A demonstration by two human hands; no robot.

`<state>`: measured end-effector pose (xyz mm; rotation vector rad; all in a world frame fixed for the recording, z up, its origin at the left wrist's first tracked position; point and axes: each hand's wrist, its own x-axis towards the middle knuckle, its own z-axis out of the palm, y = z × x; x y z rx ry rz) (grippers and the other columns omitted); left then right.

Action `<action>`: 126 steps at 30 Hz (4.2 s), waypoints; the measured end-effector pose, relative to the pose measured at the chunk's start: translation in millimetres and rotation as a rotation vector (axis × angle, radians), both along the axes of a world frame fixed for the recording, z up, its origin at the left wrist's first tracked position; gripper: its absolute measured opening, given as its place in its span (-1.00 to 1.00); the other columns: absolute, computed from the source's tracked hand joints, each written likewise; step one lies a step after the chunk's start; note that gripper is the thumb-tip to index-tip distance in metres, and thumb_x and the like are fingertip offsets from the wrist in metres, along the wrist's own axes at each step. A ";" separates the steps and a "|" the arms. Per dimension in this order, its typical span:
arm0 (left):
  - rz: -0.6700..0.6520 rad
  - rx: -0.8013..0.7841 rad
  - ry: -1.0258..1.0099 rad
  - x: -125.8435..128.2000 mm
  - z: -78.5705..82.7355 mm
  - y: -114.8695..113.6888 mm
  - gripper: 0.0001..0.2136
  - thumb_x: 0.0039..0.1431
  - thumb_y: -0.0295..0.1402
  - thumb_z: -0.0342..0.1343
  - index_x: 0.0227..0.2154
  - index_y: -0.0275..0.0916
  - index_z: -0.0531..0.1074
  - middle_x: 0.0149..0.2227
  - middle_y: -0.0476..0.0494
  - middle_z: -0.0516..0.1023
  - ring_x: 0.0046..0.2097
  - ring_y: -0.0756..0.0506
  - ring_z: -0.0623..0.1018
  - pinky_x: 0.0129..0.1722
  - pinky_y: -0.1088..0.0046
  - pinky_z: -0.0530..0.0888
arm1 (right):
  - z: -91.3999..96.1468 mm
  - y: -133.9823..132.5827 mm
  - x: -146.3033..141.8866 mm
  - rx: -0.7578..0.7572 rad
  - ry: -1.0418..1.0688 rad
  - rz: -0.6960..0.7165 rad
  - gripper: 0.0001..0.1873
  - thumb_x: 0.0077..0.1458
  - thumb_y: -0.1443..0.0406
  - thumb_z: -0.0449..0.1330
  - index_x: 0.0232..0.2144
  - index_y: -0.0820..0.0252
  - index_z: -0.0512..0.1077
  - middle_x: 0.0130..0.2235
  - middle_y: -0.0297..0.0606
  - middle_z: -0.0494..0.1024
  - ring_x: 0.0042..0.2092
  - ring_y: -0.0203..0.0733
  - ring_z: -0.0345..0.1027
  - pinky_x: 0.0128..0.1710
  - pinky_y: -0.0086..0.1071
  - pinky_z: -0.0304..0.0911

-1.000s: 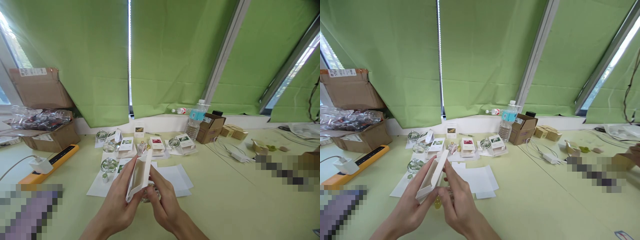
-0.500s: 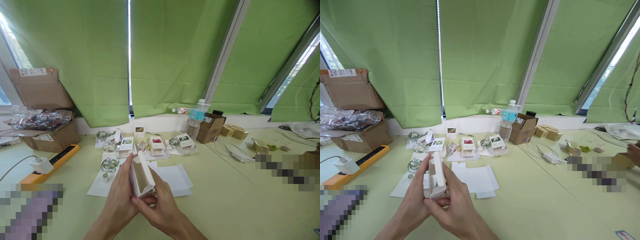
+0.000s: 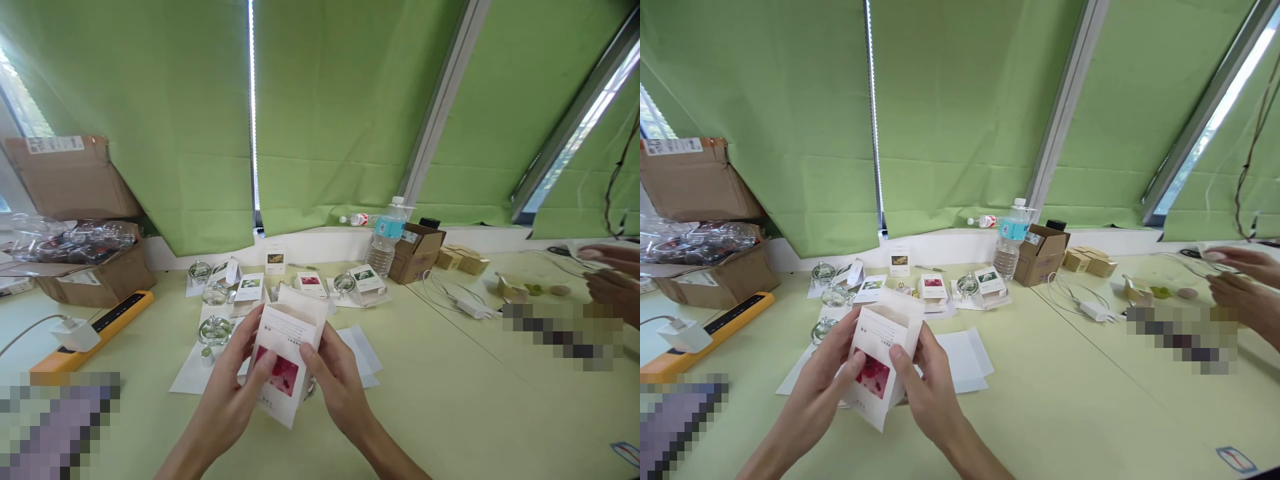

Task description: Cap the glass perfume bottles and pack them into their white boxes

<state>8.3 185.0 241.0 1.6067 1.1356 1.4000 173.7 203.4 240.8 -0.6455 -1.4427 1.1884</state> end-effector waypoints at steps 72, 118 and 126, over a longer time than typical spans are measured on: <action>-0.038 -0.117 -0.091 7.1 9.4 -5.8 -0.67 0.14 -0.12 0.12 -0.07 -0.05 0.23 -0.05 -0.13 0.50 -0.19 -0.13 0.57 -0.31 0.38 0.51 | -1.0 8.6 10.5 0.048 -0.095 -0.138 -0.78 0.20 0.18 0.15 -0.16 0.12 0.48 -0.06 -0.14 0.54 -0.13 -0.10 0.45 -0.21 -0.31 0.40; -0.164 -0.100 0.004 -9.1 6.9 2.1 -0.69 0.25 -0.22 0.03 0.05 -0.04 0.28 0.12 -0.15 0.36 0.00 -0.17 0.48 -0.31 0.50 0.50 | -1.2 10.4 12.2 0.017 -0.067 -0.085 -0.78 0.19 0.20 0.17 -0.15 0.08 0.54 -0.11 -0.20 0.56 -0.18 -0.17 0.44 -0.29 -0.41 0.35; -0.135 -0.076 -0.027 -10.9 0.7 2.4 -0.70 0.28 -0.22 0.00 0.06 -0.02 0.29 0.11 -0.11 0.36 -0.02 -0.14 0.48 -0.20 0.46 0.47 | 2.3 12.3 13.4 -0.154 -0.024 -0.011 -0.74 0.16 0.16 0.20 -0.20 0.15 0.59 -0.21 -0.20 0.62 -0.24 -0.17 0.45 -0.27 -0.37 0.35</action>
